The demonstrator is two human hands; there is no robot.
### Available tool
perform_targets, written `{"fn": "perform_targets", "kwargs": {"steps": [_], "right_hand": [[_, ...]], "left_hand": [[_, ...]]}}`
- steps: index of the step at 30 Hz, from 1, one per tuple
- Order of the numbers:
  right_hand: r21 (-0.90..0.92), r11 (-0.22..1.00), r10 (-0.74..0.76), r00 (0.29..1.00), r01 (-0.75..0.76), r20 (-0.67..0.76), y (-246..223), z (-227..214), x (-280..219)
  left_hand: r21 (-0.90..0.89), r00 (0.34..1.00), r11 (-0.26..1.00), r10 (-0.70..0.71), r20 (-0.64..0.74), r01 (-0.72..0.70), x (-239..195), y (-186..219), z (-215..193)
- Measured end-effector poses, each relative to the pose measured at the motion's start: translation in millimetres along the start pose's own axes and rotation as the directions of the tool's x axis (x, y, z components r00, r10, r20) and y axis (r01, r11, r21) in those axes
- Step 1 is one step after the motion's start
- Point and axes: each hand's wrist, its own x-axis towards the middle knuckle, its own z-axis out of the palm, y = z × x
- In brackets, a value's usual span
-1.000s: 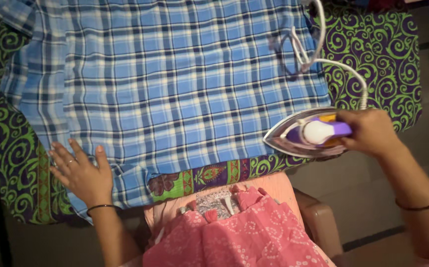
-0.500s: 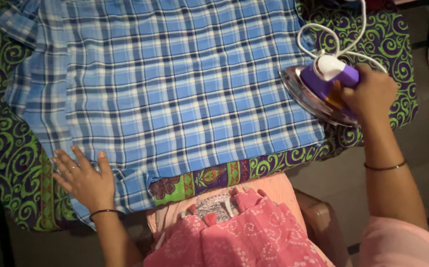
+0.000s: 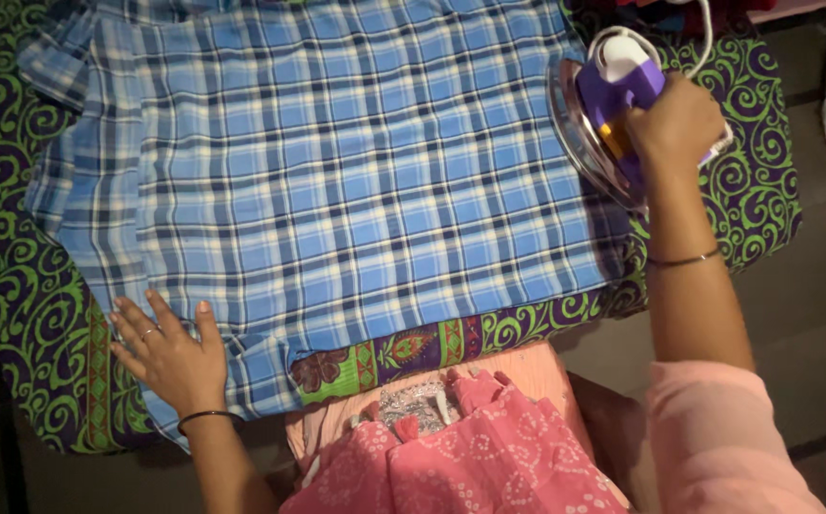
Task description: The person spreads a blue plaid shirt onto an ironing board and uses a steam iron to remove wrinkles from the body and sleeves of the garment.
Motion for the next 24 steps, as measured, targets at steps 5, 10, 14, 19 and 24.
{"fn": "perform_targets", "kwargs": {"steps": [5,10,14,19,24], "right_hand": [[-0.025,0.999,0.026,1.000,-0.026,-0.016,-11.9,38.9,40.6],[-0.027,0.999,0.042,0.999,-0.042,0.014,-25.2,66.4,73.0],[0.052,0.988,0.135,0.982,-0.143,0.133,-41.0,66.4,96.4],[0.162,0.980,0.083,0.979,-0.114,0.186,-37.7,69.3,101.1],[0.183,0.983,-0.015,0.980,-0.022,0.197,-27.7,63.3,80.0]], "left_hand": [[0.018,1.000,1.000,0.007,-0.010,-0.007,-0.3,-1.8,2.9],[0.032,0.999,0.999,0.016,-0.031,-0.015,-0.5,-2.4,4.9],[0.032,0.999,0.999,0.015,-0.040,-0.014,0.1,-2.6,5.9],[0.032,0.999,0.999,0.006,-0.032,-0.005,-0.3,-2.6,5.7],[0.033,0.999,0.999,0.010,-0.031,-0.009,-0.8,-1.3,2.8]]}}
